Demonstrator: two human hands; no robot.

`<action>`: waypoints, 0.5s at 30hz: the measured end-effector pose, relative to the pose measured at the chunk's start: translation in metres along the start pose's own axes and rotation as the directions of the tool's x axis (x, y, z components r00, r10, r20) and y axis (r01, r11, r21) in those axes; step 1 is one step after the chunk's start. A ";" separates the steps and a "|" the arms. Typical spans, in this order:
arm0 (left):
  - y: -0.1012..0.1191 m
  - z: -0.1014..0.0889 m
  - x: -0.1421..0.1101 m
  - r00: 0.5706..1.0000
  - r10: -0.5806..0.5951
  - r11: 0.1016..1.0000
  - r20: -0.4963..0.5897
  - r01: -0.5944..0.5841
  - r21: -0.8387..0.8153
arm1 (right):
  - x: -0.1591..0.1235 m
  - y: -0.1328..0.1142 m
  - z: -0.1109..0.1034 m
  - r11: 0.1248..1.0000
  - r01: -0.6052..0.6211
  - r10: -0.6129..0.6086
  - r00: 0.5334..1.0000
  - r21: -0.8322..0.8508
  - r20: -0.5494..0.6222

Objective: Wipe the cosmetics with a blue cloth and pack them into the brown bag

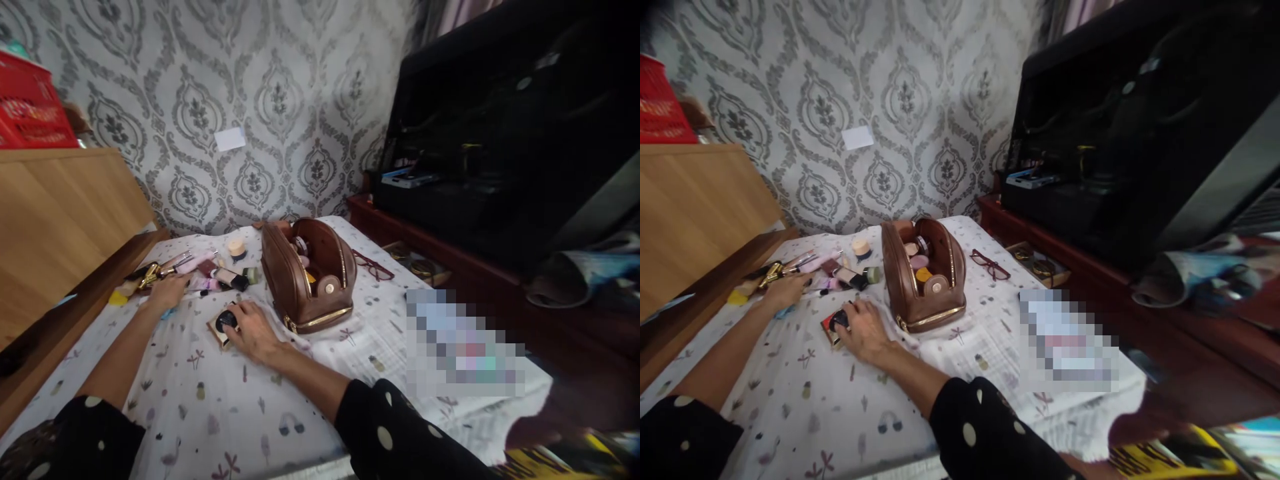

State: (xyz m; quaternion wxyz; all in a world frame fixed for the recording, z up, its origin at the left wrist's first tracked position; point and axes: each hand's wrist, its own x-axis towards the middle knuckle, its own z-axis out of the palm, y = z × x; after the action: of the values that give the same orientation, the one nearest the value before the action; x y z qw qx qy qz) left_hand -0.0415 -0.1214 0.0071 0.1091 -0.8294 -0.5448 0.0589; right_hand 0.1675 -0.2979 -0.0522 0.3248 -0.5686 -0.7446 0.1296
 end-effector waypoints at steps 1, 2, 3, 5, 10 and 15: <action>0.002 -0.001 0.002 1.000 0.000 1.000 0.008 0.000 0.009 | 0.000 0.000 -0.001 1.000 0.003 -0.003 1.000 -0.001 0.003; 0.003 -0.002 0.004 1.000 0.001 1.000 0.015 -0.002 0.022 | 0.000 -0.001 -0.001 1.000 0.004 -0.004 1.000 -0.001 0.006; 0.005 -0.003 0.005 1.000 0.003 0.999 0.018 -0.004 0.036 | 0.000 -0.001 -0.002 1.000 0.003 -0.003 1.000 -0.001 0.010; 0.006 -0.006 0.006 1.000 0.007 0.998 0.020 -0.008 0.063 | 0.000 -0.001 -0.003 1.000 -0.005 0.005 1.000 -0.002 0.013; 0.007 -0.007 0.005 0.999 0.029 0.993 0.019 -0.031 0.111 | 0.000 0.001 -0.001 1.000 0.003 -0.003 1.000 -0.016 -0.002; 0.001 -0.009 0.001 0.999 0.047 0.995 -0.004 -0.046 0.092 | 0.000 0.003 0.002 1.000 0.009 -0.010 1.000 -0.017 -0.021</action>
State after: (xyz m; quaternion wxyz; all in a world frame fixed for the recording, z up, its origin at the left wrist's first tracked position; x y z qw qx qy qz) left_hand -0.0384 -0.1223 0.0156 0.1471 -0.8361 -0.5218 0.0839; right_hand 0.1685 -0.2967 -0.0549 0.3284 -0.5690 -0.7450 0.1158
